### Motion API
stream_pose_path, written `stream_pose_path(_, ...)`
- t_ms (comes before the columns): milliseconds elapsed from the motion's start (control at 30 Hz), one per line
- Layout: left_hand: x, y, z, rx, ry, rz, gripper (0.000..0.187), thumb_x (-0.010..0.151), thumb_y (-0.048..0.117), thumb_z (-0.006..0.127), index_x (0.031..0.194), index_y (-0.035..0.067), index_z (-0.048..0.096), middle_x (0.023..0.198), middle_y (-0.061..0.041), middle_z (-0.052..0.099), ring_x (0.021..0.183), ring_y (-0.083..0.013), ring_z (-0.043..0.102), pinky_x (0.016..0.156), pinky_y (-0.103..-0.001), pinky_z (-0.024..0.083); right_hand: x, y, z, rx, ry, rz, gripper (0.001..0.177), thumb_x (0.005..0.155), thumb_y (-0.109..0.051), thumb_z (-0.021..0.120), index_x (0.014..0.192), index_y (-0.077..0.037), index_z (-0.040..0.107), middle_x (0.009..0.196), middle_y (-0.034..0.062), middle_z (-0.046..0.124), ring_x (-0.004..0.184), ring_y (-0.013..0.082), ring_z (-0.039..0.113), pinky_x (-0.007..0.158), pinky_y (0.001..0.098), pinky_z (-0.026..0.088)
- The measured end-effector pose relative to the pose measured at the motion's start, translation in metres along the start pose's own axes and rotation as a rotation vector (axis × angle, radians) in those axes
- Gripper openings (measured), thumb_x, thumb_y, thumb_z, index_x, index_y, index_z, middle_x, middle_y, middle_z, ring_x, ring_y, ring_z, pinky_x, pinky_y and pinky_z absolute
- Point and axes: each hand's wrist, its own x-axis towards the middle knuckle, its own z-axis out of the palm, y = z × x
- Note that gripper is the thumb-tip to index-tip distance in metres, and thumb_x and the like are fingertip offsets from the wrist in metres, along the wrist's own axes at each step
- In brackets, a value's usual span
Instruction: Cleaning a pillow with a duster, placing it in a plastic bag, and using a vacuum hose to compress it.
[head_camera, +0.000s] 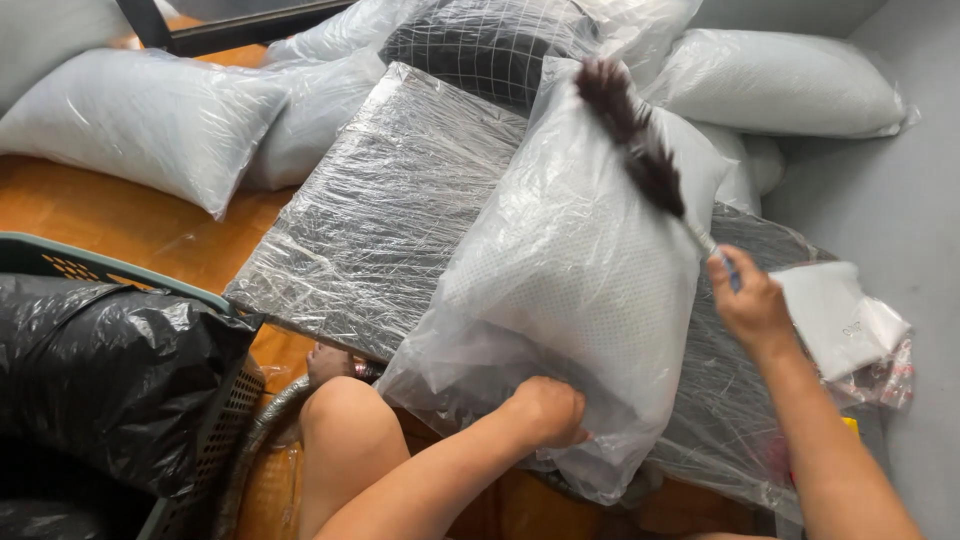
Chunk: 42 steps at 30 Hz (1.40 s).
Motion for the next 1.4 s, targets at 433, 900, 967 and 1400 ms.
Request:
stream_pose_path(433, -0.116, -0.049, -0.157, -0.842, 1.061, 0.177, 0.025, 0.097, 0.023, 0.066, 0.079, 0.006, 0.069, 0.064, -0.002, 0.069, 0.048, -0.0075, 0.053, 0.045, -0.021, 0.041, -0.206, 0.083, 0.018, 0.417, -0.152, -0.169, 0.04, 0.083, -0.017, 0.072, 0.122, -0.01, 0.072, 0.105, 0.0004, 0.083, 0.072, 0.0083, 0.076, 0.066, 0.0217, 0.061)
stream_pose_path(900, -0.112, -0.077, -0.155, -1.066, 1.357, -0.374, 0.024, 0.103, 0.03, 0.054, 0.101, 0.012, 0.07, 0.104, 0.0, 0.073, 0.097, -0.0111, 0.064, 0.085, -0.026, 0.052, -0.21, 0.124, 0.025, 0.805, -0.154, 0.233, 0.036, 0.107, -0.028, 0.047, 0.121, -0.002, 0.066, 0.068, 0.0054, 0.048, 0.063, 0.0138, 0.042, 0.055, 0.0267, 0.036)
stream_pose_path(967, -0.107, -0.076, -0.155, -1.042, 1.304, -0.383, 0.03, 0.103, 0.034, 0.052, 0.108, 0.012, 0.071, 0.106, 0.0, 0.075, 0.091, -0.0095, 0.064, 0.079, -0.025, 0.051, -0.208, 0.112, 0.035, 0.742, -0.092, 0.272, 0.037, 0.107, -0.033, 0.047, 0.115, -0.003, 0.067, 0.064, 0.0042, 0.049, 0.057, 0.0126, 0.042, 0.052, 0.0263, 0.034)
stream_pose_path(1400, -0.106, -0.071, -0.159, -1.491, 1.155, -0.173, 0.052, 0.105, 0.038, 0.04, 0.088, 0.004, 0.075, 0.111, -0.012, 0.079, 0.098, -0.0194, 0.076, 0.085, -0.031, 0.061, -0.215, 0.055, 0.028, 0.373, -0.09, 0.199, 0.03, 0.092, -0.04, 0.062, 0.105, -0.015, 0.072, 0.052, 0.0026, 0.059, 0.046, 0.0141, 0.05, 0.047, 0.0313, 0.04)
